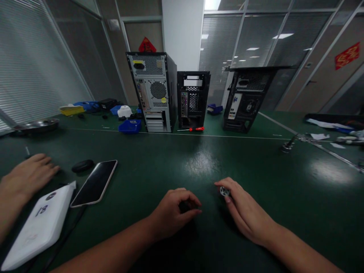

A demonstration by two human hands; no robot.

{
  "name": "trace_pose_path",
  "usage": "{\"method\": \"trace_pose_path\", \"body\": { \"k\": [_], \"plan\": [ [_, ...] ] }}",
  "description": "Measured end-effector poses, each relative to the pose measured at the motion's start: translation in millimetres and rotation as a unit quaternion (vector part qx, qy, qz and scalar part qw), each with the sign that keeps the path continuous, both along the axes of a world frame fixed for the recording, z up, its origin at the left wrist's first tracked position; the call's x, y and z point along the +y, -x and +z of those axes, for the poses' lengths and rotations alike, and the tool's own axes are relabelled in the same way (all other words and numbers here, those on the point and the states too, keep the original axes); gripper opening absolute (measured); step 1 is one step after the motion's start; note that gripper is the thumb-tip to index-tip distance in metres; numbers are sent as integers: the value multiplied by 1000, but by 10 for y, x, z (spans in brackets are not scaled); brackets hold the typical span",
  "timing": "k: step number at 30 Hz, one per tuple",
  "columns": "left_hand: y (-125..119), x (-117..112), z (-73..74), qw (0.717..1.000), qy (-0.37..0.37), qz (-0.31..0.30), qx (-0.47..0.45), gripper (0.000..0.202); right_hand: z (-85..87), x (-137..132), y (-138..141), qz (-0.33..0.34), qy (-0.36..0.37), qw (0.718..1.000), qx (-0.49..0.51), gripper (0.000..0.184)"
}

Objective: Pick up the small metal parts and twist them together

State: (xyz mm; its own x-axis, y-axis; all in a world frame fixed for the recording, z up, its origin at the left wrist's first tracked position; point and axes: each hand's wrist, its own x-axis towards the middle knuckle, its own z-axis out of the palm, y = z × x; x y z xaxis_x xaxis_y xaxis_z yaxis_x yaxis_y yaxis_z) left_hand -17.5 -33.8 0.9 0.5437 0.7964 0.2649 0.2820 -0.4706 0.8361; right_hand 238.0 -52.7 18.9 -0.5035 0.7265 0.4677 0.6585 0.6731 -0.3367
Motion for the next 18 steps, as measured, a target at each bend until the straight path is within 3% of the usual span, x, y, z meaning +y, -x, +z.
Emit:
{"method": "trace_pose_path", "body": {
  "k": [5,10,14,18],
  "plan": [
    [12,20,-61,998,-40,-41,-17,11,21,-89,215,72,-33,995,-66,27],
    [3,16,-88,995,-70,-68,-5,27,-65,-101,402,116,-143,977,-109,6],
    [-4,0,-83,994,-82,-72,26,43,-48,-83,379,111,-165,974,-104,9],
    [-2,-12,-82,991,-107,-71,40,44,-29,-74,342,127,-163,971,-122,11]
  ]
}}
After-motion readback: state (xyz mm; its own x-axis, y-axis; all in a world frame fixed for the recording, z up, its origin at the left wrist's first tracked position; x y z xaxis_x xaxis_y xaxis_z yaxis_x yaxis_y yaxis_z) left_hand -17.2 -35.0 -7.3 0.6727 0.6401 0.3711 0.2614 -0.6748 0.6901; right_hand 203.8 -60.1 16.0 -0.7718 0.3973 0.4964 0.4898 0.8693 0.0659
